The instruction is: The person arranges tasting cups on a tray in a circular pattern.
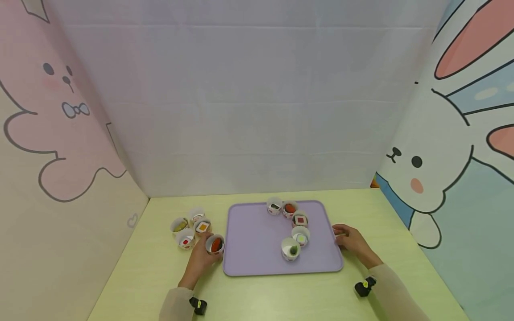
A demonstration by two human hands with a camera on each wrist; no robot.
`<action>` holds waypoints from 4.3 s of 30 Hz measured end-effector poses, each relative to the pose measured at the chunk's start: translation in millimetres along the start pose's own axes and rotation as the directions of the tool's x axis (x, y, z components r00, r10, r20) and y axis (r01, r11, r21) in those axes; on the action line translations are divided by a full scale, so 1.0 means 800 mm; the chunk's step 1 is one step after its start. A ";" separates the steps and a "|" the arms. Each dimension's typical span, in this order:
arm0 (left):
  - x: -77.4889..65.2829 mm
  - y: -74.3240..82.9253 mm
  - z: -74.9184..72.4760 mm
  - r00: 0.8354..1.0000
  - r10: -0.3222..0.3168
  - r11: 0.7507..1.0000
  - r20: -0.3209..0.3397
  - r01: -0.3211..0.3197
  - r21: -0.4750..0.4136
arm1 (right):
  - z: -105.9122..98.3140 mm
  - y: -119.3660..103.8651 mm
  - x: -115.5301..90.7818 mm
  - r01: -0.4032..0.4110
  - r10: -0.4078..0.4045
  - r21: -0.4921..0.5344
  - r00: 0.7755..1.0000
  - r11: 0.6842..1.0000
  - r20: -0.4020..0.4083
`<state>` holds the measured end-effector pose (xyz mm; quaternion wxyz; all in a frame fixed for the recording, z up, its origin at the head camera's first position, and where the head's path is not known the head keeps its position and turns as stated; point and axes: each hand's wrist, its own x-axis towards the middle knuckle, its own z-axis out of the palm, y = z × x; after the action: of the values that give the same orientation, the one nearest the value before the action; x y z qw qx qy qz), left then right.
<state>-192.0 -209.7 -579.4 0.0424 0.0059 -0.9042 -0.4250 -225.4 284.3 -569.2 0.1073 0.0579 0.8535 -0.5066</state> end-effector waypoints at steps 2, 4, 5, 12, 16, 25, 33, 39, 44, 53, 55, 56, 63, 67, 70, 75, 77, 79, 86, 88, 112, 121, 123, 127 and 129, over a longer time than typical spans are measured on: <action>-0.001 -0.001 -0.001 1.000 0.008 1.000 0.022 -0.008 -0.005 | 0.000 0.000 0.000 0.002 -0.002 0.004 1.000 1.000 -0.002; -0.001 -0.002 -0.003 0.999 0.016 1.000 0.039 -0.016 0.002 | 0.001 0.000 0.000 0.007 -0.007 0.009 1.000 1.000 0.001; -0.001 -0.003 -0.003 0.999 0.022 1.000 0.045 -0.022 0.007 | 0.001 0.000 0.000 0.008 -0.008 0.012 1.000 1.000 0.001; -0.004 -0.007 -0.010 0.998 -0.006 1.000 0.070 0.007 -0.013 | 0.000 0.000 -0.001 0.013 -0.013 0.020 1.000 1.000 0.007; -0.006 -0.009 -0.012 0.996 -0.016 1.000 0.091 0.018 -0.021 | 0.001 -0.001 -0.002 0.004 -0.004 0.022 1.000 1.000 0.006; -0.009 -0.007 -0.016 0.990 0.009 1.000 0.140 -0.008 -0.009 | 0.001 -0.001 -0.003 -0.003 0.003 0.016 1.000 1.000 0.005; -0.009 -0.011 -0.014 0.992 -0.022 1.000 0.124 0.021 0.008 | 0.001 -0.002 -0.002 -0.006 0.006 0.014 1.000 1.000 0.001; -0.010 -0.007 -0.019 0.994 -0.016 1.000 0.107 0.017 -0.010 | 0.000 -0.002 -0.004 -0.007 0.007 0.028 1.000 1.000 0.006; -0.009 0.000 -0.023 0.995 -0.017 0.999 0.103 0.022 -0.047 | -0.001 -0.003 -0.006 -0.006 0.006 0.038 1.000 0.999 0.011; -0.004 0.025 -0.024 0.994 -0.038 0.995 0.106 0.047 -0.083 | -0.001 -0.006 -0.008 -0.009 0.009 0.045 1.000 0.999 0.007; -0.003 0.034 -0.024 0.995 -0.019 0.995 0.097 0.029 -0.097 | -0.001 -0.006 -0.009 -0.007 0.007 0.045 1.000 0.999 0.007; -0.002 0.038 -0.023 0.995 -0.009 0.995 0.095 0.019 -0.100 | -0.001 -0.006 -0.009 -0.006 0.006 0.043 1.000 0.999 0.006; 0.000 0.061 -0.013 0.992 0.067 0.994 0.108 -0.057 -0.093 | 0.000 -0.002 -0.006 -0.007 0.007 0.033 1.000 0.999 -0.004; 0.001 0.072 0.000 0.988 0.084 0.993 0.132 -0.071 -0.099 | 0.001 -0.001 -0.006 -0.003 0.003 0.038 1.000 0.999 -0.011; 0.001 0.081 0.012 0.983 0.103 0.991 0.150 -0.089 -0.101 | 0.001 -0.001 -0.006 -0.003 0.003 0.037 1.000 0.999 -0.016; 0.002 0.093 0.031 0.975 0.150 0.987 0.162 -0.139 -0.082 | 0.001 -0.002 -0.006 -0.007 0.007 0.025 1.000 1.000 -0.018; 0.003 0.096 0.039 0.972 0.163 0.985 0.167 -0.149 -0.092 | 0.002 -0.001 -0.005 -0.008 0.008 0.023 1.000 1.000 -0.018; 0.003 0.098 0.047 0.971 0.163 0.984 0.175 -0.147 -0.099 | 0.002 -0.001 -0.005 -0.006 0.007 0.023 1.000 1.000 -0.018; -0.002 0.100 0.074 0.966 0.186 0.982 0.178 -0.177 -0.068 | 0.004 0.000 -0.003 -0.002 0.003 0.035 1.000 0.999 -0.026; -0.004 0.101 0.079 0.965 0.199 0.980 0.173 -0.190 -0.066 | 0.004 0.001 -0.003 -0.004 0.005 0.033 1.000 0.999 -0.027; -0.002 0.110 0.138 0.970 0.158 0.985 0.184 -0.141 -0.101 | 0.003 0.000 -0.004 -0.016 0.017 0.027 1.000 1.000 -0.025; -0.004 0.114 0.144 0.969 0.150 0.987 0.197 -0.134 -0.092 | 0.003 0.000 -0.006 -0.018 0.018 0.023 1.000 1.000 -0.024; -0.004 0.115 0.144 0.968 0.151 0.987 0.199 -0.137 -0.086 | 0.004 -0.001 -0.007 -0.026 0.027 0.021 0.999 0.999 -0.024; -0.006 0.118 0.144 0.966 0.165 0.985 0.199 -0.154 -0.073 | 0.004 -0.001 -0.006 -0.020 0.020 0.026 1.000 0.999 -0.023; -0.007 0.120 0.144 0.965 0.172 0.985 0.198 -0.161 -0.070 | 0.004 -0.001 -0.006 -0.021 0.021 0.031 1.000 0.999 -0.023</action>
<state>-193.8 -60.1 -579.1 -0.0147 -0.1145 -0.8893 -0.4425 -220.6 281.4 -568.5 0.1020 0.0742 0.8462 -0.5177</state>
